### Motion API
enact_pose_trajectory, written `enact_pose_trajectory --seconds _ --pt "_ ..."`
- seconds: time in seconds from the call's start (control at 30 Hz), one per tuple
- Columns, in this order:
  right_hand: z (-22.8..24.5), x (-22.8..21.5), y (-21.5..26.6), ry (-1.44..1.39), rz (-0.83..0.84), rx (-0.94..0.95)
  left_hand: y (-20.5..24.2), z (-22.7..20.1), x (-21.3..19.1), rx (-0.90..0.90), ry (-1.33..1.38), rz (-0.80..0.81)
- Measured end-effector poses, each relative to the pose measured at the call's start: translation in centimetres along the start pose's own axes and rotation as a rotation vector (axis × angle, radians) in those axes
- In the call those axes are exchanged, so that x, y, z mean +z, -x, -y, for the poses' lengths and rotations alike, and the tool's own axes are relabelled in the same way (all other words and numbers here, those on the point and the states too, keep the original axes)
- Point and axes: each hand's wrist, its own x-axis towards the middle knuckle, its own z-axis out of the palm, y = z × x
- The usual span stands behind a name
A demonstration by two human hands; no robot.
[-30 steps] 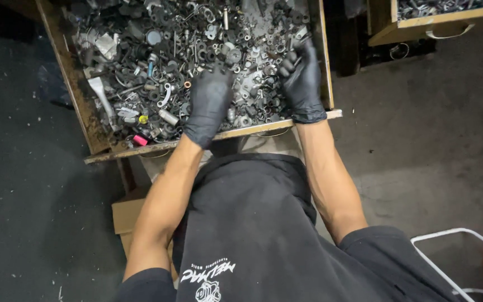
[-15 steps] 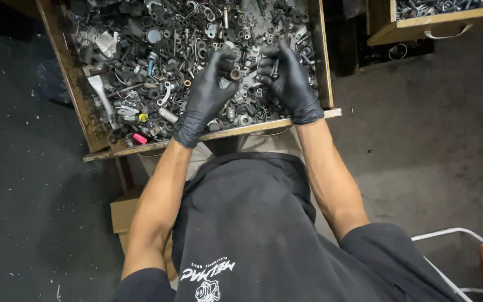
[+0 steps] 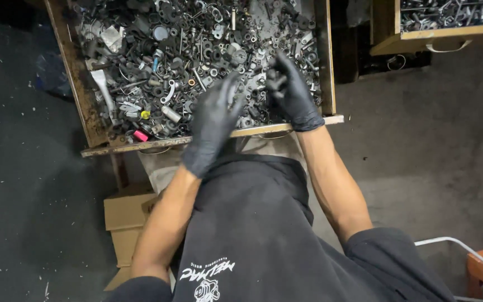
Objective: The person rummages through a drawer filled with various metal hardware items, including bolts, nuts, and washers. They pick up and inspect several small metal pieces by hand, turning them over and occasionally placing them back into the drawer.
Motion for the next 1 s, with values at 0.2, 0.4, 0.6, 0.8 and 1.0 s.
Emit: enact_pose_trajectory --seconds 0.2,0.4,0.6,0.8,1.0 --pt "-0.2 -1.3 -1.4 -0.113 -0.096 -0.005 4.2 2.0 -0.7 -0.148 -1.089 0.095" --pt "0.0 -1.7 -1.3 -0.109 -0.051 -0.065 -0.8 -2.2 0.2 -0.505 -0.578 0.569" --pt "0.8 -1.4 -1.4 -0.056 -0.148 -0.142 -2.2 1.2 8.9 -0.112 -0.665 0.483" --pt "1.2 -2.5 -1.1 -0.069 -0.289 -0.254 -0.6 -0.3 5.7 -0.027 -0.215 0.525" --pt "0.8 -5.3 -2.8 -0.252 -0.277 -0.381 -3.0 4.7 5.3 0.144 -0.436 -0.165"
